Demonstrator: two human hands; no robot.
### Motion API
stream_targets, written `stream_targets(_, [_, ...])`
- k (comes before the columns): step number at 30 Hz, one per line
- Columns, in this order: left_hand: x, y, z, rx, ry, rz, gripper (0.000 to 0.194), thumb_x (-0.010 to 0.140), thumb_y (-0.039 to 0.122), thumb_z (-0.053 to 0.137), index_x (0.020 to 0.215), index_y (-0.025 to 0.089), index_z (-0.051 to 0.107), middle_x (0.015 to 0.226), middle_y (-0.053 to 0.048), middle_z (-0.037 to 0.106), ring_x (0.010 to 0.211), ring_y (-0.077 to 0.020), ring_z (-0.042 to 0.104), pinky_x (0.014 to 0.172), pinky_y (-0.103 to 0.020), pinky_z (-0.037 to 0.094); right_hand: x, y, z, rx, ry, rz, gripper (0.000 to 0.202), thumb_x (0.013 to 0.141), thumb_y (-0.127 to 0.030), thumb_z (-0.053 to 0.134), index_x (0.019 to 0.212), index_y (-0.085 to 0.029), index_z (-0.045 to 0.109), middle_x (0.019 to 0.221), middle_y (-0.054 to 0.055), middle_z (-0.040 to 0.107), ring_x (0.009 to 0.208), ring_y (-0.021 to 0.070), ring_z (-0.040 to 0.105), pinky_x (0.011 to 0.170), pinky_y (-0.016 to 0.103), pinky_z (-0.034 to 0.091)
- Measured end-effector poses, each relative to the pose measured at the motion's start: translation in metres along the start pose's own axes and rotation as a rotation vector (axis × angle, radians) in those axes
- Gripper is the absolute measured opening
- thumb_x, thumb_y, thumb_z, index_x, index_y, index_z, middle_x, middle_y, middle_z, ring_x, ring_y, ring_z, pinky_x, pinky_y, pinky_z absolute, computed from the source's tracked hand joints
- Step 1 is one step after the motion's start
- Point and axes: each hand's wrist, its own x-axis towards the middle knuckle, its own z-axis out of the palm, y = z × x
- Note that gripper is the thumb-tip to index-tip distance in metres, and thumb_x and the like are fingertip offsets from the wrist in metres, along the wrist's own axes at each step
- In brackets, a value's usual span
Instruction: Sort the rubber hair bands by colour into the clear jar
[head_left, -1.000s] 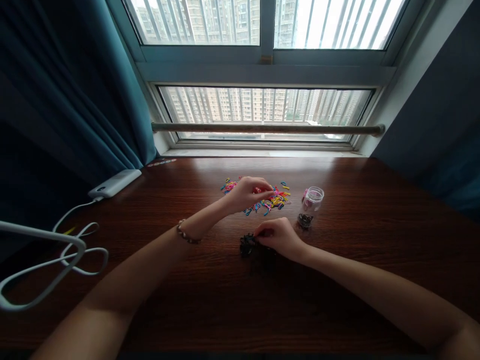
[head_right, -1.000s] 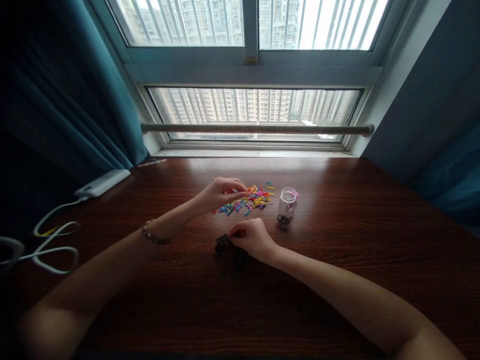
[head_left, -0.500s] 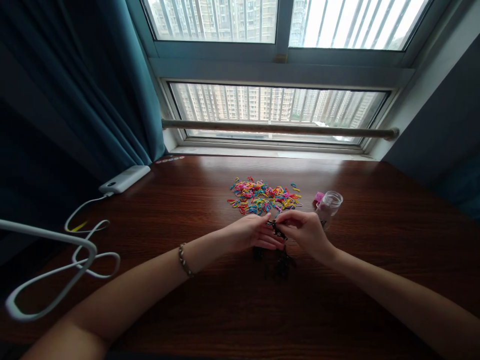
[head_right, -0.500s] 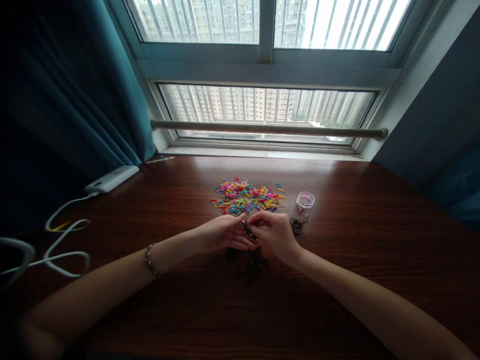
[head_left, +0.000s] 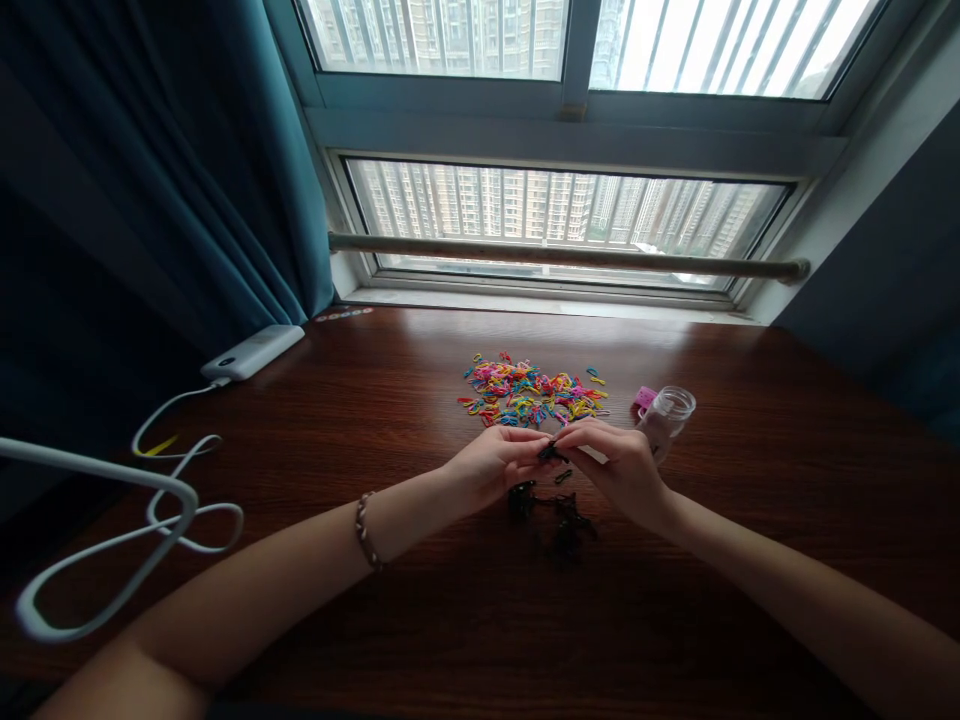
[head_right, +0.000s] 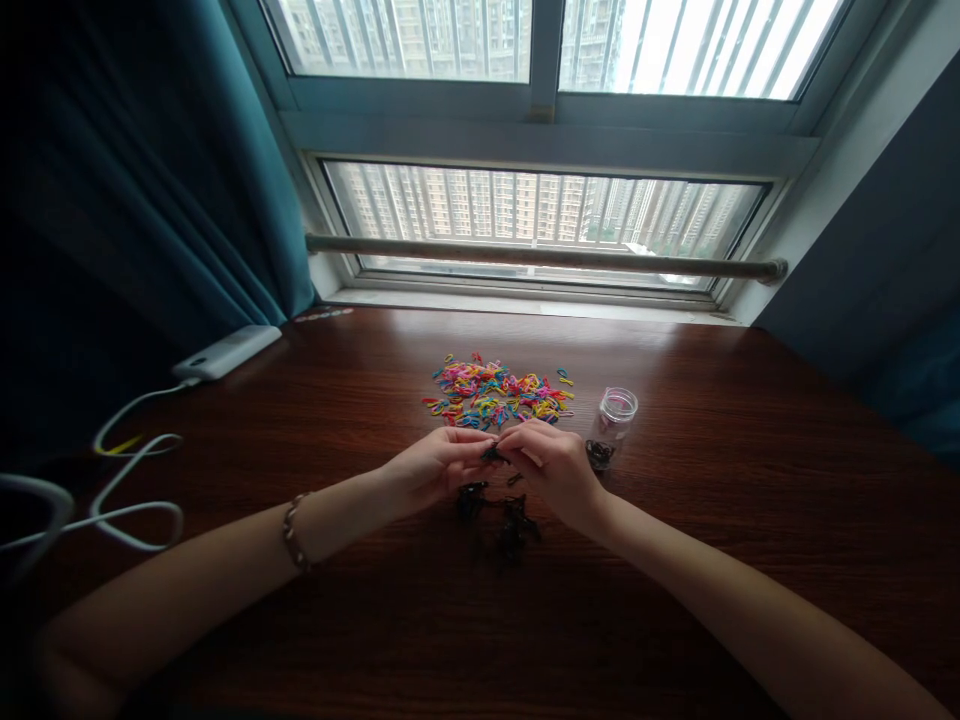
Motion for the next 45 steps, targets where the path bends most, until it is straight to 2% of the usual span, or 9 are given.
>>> stream_targets(3, [-0.001,-0.002,0.0,0.03,0.049,0.038,0.017,0.063,0.014,0.071,0.079,0.009,0.068,0.079,-0.007,0.068,0.071,-0.0115,0.063,0.073,-0.02,0.05,0.001,0.001,0.0,-0.029,-0.054,-0.022,0.014,0.084,-0.017,0.046,0.082,-0.019,0.06,0.084,0.005,0.064,0.078,0.0137,0.059,0.071,0.026,0.048])
stream_targets(10, [-0.003,-0.009,0.006,0.061,0.016,0.075,0.026,0.061,0.023,0.073,0.081,0.009,0.069,0.089,-0.011,0.067,0.085,-0.0169,0.062,0.084,-0.026,0.047,-0.002,0.006,0.003,-0.18,-0.181,-0.023,0.019,0.084,-0.016,0.044,0.079,-0.017,0.061,0.081,0.006,0.061,0.074,0.0134,0.056,0.067,0.025,0.045])
stream_targets(16, [-0.004,-0.014,0.006,0.106,0.089,0.118,0.027,0.06,0.026,0.074,0.08,0.009,0.069,0.084,-0.011,0.068,0.077,-0.0168,0.063,0.077,-0.027,0.049,-0.004,0.001,0.0,-0.196,-0.112,0.001,0.02,0.083,-0.019,0.047,0.074,-0.019,0.065,0.078,0.004,0.061,0.067,0.0118,0.056,0.06,0.022,0.044])
stream_targets(23, [-0.005,-0.016,0.006,0.095,0.074,0.108,0.027,0.061,0.03,0.072,0.079,0.009,0.069,0.085,-0.011,0.068,0.079,-0.0168,0.062,0.077,-0.026,0.049,-0.01,0.0,0.004,-0.294,-0.173,0.009,0.016,0.086,-0.018,0.041,0.08,-0.016,0.056,0.069,0.004,0.06,0.061,0.0121,0.054,0.058,0.022,0.041])
stream_targets(30, [-0.007,-0.016,0.01,0.141,0.084,0.094,0.03,0.061,0.029,0.073,0.083,0.01,0.069,0.086,-0.012,0.068,0.081,-0.0184,0.063,0.076,-0.026,0.048,-0.006,-0.003,0.001,-0.228,-0.158,0.074,0.007,0.08,-0.017,0.051,0.087,-0.018,0.052,0.074,0.003,0.062,0.064,0.0132,0.057,0.058,0.022,0.043])
stream_targets(33, [-0.006,-0.015,0.009,0.103,0.096,0.103,0.027,0.06,0.027,0.073,0.08,0.01,0.069,0.083,-0.01,0.068,0.077,-0.0165,0.063,0.074,-0.025,0.049,-0.004,-0.006,0.002,-0.133,-0.113,0.125,0.01,0.077,-0.017,0.056,0.086,-0.018,0.054,0.075,0.002,0.063,0.067,0.0136,0.059,0.061,0.023,0.046])
stream_targets(37, [-0.003,-0.011,0.004,0.048,0.13,0.117,0.024,0.058,0.022,0.075,0.077,0.01,0.069,0.082,-0.009,0.068,0.076,-0.0153,0.063,0.074,-0.024,0.049,-0.002,-0.005,0.003,0.128,-0.008,0.261,0.013,0.073,-0.022,0.062,0.085,-0.018,0.06,0.081,0.004,0.064,0.071,0.0142,0.061,0.064,0.025,0.051])
stream_targets(41, [-0.001,-0.008,0.002,0.027,0.148,0.116,0.019,0.059,0.017,0.074,0.075,0.011,0.068,0.08,-0.008,0.068,0.073,-0.0137,0.063,0.07,-0.022,0.05,0.0,-0.003,0.004,0.217,0.12,0.268,0.008,0.073,-0.025,0.062,0.074,-0.019,0.066,0.086,0.006,0.064,0.081,0.017,0.06,0.071,0.03,0.051])
stream_targets(45, [-0.003,-0.009,0.004,0.036,0.191,0.083,0.015,0.06,0.013,0.073,0.073,0.009,0.068,0.077,-0.008,0.068,0.07,-0.0127,0.062,0.065,-0.019,0.05,0.001,-0.006,0.003,0.283,0.222,0.286,0.007,0.072,-0.025,0.064,0.074,-0.021,0.069,0.087,0.005,0.063,0.084,0.017,0.059,0.075,0.031,0.05])
